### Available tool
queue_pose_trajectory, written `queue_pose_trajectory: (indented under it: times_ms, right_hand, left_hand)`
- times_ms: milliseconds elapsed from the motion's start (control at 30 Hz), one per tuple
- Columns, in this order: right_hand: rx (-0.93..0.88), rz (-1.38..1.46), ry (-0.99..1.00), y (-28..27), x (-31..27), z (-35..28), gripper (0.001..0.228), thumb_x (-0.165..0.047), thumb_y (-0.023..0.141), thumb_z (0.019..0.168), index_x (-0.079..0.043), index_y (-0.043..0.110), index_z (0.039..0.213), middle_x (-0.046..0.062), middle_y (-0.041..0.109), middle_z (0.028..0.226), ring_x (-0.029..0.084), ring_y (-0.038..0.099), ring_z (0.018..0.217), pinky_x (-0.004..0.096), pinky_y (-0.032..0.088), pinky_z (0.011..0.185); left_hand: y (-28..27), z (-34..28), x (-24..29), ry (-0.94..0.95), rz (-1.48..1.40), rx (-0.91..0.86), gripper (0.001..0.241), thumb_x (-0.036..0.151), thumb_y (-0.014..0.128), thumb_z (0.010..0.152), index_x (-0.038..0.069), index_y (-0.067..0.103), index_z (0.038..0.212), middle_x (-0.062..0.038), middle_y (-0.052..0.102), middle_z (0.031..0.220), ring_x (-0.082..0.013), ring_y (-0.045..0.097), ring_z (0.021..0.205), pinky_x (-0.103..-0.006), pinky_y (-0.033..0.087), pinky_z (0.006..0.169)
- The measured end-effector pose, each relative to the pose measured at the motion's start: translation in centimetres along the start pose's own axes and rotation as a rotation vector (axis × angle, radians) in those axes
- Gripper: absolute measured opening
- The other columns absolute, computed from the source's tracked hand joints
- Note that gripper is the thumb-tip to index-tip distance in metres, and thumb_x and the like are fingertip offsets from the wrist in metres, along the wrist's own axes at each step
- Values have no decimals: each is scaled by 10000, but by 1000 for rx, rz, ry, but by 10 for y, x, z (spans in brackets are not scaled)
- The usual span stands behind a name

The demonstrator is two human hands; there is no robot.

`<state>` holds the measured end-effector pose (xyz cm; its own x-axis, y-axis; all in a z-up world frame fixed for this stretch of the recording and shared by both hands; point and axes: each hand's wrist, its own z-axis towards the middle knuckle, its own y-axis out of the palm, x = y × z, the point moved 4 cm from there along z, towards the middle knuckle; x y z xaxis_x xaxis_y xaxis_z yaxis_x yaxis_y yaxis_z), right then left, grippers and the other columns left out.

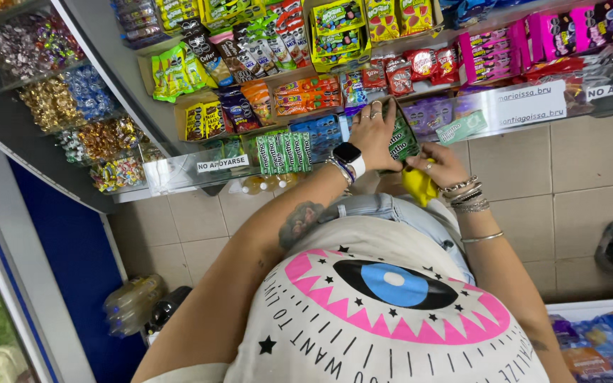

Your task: The person organizes candy bars, gum, and mint packages on a display shelf by hand, wiping the glass and arranging boxes in their correct slots.

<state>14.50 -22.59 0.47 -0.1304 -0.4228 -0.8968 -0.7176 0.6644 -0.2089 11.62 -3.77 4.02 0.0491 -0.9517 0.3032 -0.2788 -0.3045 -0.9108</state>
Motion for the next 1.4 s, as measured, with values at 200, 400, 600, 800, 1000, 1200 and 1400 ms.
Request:
queue_pose_trajectory:
  times_ms: [200, 400, 600, 800, 1000, 1200, 1400]
  right_hand:
    - [95, -206, 109, -22, 20, 1, 576, -568, 774, 891, -60, 710, 1155, 180, 671, 853, 356, 672, 878, 478, 489, 780]
    - [75, 26, -78, -21, -74, -26, 747, -221, 765, 949, -21, 408, 1573, 188, 652, 877, 308, 664, 849, 419, 513, 822]
    - [198, -109, -56, -26, -50, -18, 503, -326, 818, 919, -165, 693, 1379, 146, 714, 961, 236, 671, 958, 401, 512, 915]
    - [254, 72, 92, -7, 14, 2, 545, -347, 803, 903, -37, 667, 1330, 221, 689, 1130, 305, 629, 1099, 513, 454, 1010]
    - [143, 239, 146, 6, 9, -6, 593, -187, 717, 886, -59, 533, 1436, 270, 503, 1430, 460, 485, 1346, 568, 386, 1122]
    - [68, 14, 130, 6, 33, 0, 559, -300, 821, 842, -71, 665, 1327, 157, 696, 1010, 306, 667, 979, 471, 514, 861]
    - [73, -112, 80, 11, 8, -7, 601, -270, 854, 807, -22, 642, 1312, 252, 695, 1110, 400, 679, 1061, 503, 525, 915]
  left_hand:
    - [-35, -14, 3, -64, -279, 92, 1380, 577, 906, 506, -13, 250, 1567, -270, 368, 1386, -517, 398, 1328, -636, 451, 1043]
    - [-55, -31, 5, -50, -338, 218, 1292, 515, 901, 549, 15, 283, 1568, -233, 383, 1364, -509, 410, 1338, -651, 424, 1082]
    - [-14, -15, -11, -58, -241, 184, 1409, 529, 939, 492, 61, 218, 1609, -244, 421, 1373, -531, 560, 1232, -629, 550, 965]
    - [12, -17, -19, 28, -314, 350, 1214, 723, 830, 605, -19, 429, 1479, -243, 538, 1261, -468, 534, 1297, -514, 493, 1079]
    - [4, -34, -9, 22, -85, 396, 1036, 601, 895, 609, -24, 526, 1349, -223, 553, 1248, -422, 501, 1293, -471, 552, 999]
    - [-1, -30, -2, -135, -14, 244, 1265, 597, 917, 481, -55, 379, 1422, -254, 477, 1303, -441, 483, 1266, -513, 512, 1033]
    - [23, -16, 5, -91, -192, 107, 1183, 467, 940, 529, 3, 336, 1435, -304, 412, 1365, -523, 530, 1243, -564, 554, 960]
